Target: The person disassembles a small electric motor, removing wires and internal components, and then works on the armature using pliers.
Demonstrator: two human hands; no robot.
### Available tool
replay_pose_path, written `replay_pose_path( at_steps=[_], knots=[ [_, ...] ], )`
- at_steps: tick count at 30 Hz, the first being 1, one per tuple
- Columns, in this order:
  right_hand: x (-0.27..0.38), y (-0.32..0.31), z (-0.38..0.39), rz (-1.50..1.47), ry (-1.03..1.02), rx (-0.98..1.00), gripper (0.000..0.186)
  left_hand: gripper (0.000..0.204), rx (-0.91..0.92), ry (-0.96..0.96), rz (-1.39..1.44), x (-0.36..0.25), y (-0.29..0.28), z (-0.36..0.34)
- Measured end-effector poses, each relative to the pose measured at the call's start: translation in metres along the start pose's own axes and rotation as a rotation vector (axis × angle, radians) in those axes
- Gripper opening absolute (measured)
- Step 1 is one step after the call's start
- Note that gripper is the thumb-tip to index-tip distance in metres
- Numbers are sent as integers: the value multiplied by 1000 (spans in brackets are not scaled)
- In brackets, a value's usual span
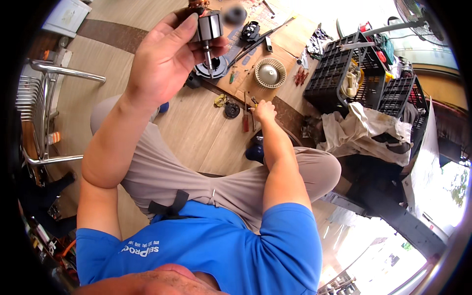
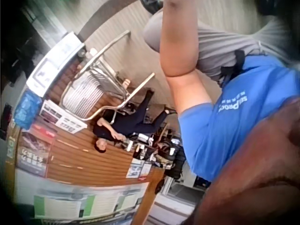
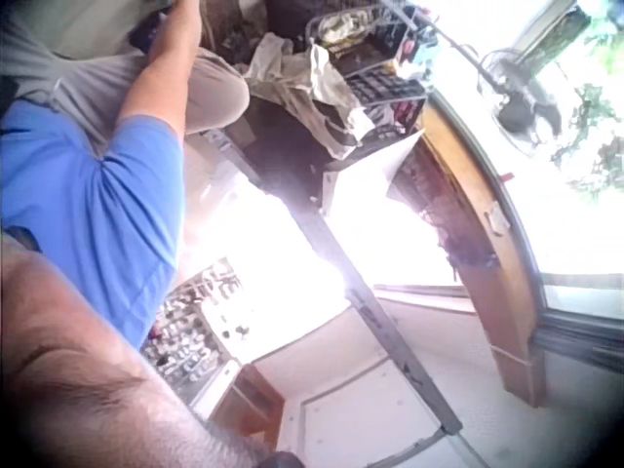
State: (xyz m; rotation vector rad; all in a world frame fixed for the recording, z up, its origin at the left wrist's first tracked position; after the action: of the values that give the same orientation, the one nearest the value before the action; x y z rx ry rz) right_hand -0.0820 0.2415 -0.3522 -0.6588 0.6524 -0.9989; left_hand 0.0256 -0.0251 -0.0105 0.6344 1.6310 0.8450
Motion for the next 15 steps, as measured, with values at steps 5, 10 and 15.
replay_pose_path(
  at_steps=[5,10,15],
  knots=[
    [11,11,-8,-73,77,-29,68,34,-85,41,62,1,-1,-8],
    [27,-21,-5,-141,60,-114,68,33,-118,19,68,-6,4,-5],
    [12,-77,-24,-439,-102,-393,52,34,-132,-63,87,0,24,-14]
  ],
)
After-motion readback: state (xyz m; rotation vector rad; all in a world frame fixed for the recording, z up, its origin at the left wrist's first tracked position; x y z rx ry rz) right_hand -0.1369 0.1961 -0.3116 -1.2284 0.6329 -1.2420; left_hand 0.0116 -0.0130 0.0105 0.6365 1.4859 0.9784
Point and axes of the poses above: each hand's wrist, its own z-axis away from the middle knuckle, its own y-axis out of the palm, x = y × z, the point moved 1 cm from there along -z, towards the middle knuckle, and after that the axes turned 10 degrees about z, right-handed, at the moved point
